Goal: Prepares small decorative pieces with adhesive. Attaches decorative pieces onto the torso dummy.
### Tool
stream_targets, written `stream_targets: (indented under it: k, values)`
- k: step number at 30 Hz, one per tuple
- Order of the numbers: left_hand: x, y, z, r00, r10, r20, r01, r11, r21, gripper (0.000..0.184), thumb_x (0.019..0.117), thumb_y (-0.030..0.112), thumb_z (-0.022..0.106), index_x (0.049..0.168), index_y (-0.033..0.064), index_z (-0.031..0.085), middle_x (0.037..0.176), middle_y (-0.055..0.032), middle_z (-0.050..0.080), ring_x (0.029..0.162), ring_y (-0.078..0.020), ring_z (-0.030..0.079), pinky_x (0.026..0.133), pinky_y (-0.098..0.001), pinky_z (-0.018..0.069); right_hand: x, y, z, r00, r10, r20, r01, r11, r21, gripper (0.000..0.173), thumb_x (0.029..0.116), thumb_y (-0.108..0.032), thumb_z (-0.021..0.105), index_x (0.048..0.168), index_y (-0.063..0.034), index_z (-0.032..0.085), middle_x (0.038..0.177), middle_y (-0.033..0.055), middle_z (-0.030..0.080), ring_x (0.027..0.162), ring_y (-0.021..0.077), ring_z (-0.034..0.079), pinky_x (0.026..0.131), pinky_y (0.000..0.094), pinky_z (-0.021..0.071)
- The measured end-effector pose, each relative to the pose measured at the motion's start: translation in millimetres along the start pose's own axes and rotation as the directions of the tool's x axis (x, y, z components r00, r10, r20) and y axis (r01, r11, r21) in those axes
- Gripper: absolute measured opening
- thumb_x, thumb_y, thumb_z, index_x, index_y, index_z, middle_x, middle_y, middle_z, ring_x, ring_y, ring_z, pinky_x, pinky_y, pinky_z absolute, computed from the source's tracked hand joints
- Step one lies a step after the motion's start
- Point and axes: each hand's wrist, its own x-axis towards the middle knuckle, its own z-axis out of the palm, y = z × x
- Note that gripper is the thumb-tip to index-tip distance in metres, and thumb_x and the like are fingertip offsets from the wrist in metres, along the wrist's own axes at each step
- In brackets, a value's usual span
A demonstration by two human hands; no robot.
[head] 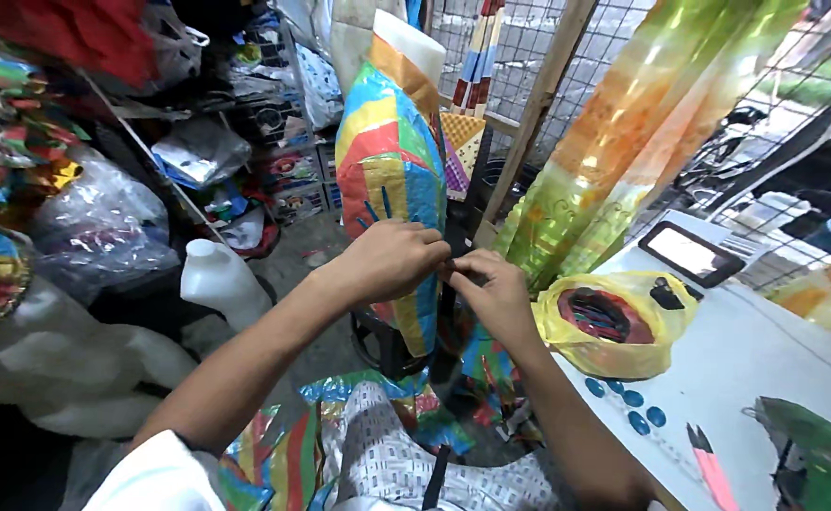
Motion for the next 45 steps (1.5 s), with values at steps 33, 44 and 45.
stream_targets:
  k: [33, 44, 45]
  values:
    - [-77, 1, 122, -0.014, -0.999, 0.052, 0.452, -0.053, -0.891, 0.044, 0.0912, 0.014, 0.078, 0.124, -0.0042, 0.056, 0.112, -0.0152, 0.060, 0.081, -0.0132, 0.059, 0.072, -0.0286, 0.0509, 109, 31, 64, 0.997, 0.009, -0.075, -0.004, 0.997, 0.073, 0.013, 0.0944, -0.015, 0.072, 0.098, -0.0034, 0.078, 0.100, 0.0130, 0.071, 0.098, 0.0282, 0.064, 0.090, 0.0503, 0.0470]
    - [-63, -11, 177, -0.019, -0.959, 0.284, 0.363, -0.271, -0.891, 0.078, 0.0882, 0.020, 0.082, 0.146, -0.0082, 0.038, 0.143, -0.0299, 0.049, 0.125, -0.0334, 0.056, 0.102, -0.0432, 0.0497, 103, 28, 71, 0.997, 0.057, -0.055, -0.053, 0.995, 0.081, 0.014, 0.0981, -0.017, 0.069, 0.102, -0.0049, 0.076, 0.102, 0.0126, 0.068, 0.092, 0.0248, 0.063, 0.081, 0.0476, 0.0484]
    - [-62, -11, 181, -0.034, -0.961, 0.275, 0.358, -0.268, -0.894, 0.082, 0.0876, 0.022, 0.083, 0.148, -0.0072, 0.036, 0.145, -0.0301, 0.047, 0.127, -0.0344, 0.055, 0.103, -0.0444, 0.0492, 103, 29, 73, 0.996, 0.063, -0.060, -0.058, 0.995, 0.079, 0.014, 0.0979, -0.017, 0.069, 0.102, -0.0054, 0.077, 0.102, 0.0124, 0.069, 0.091, 0.0249, 0.063, 0.081, 0.0478, 0.0487]
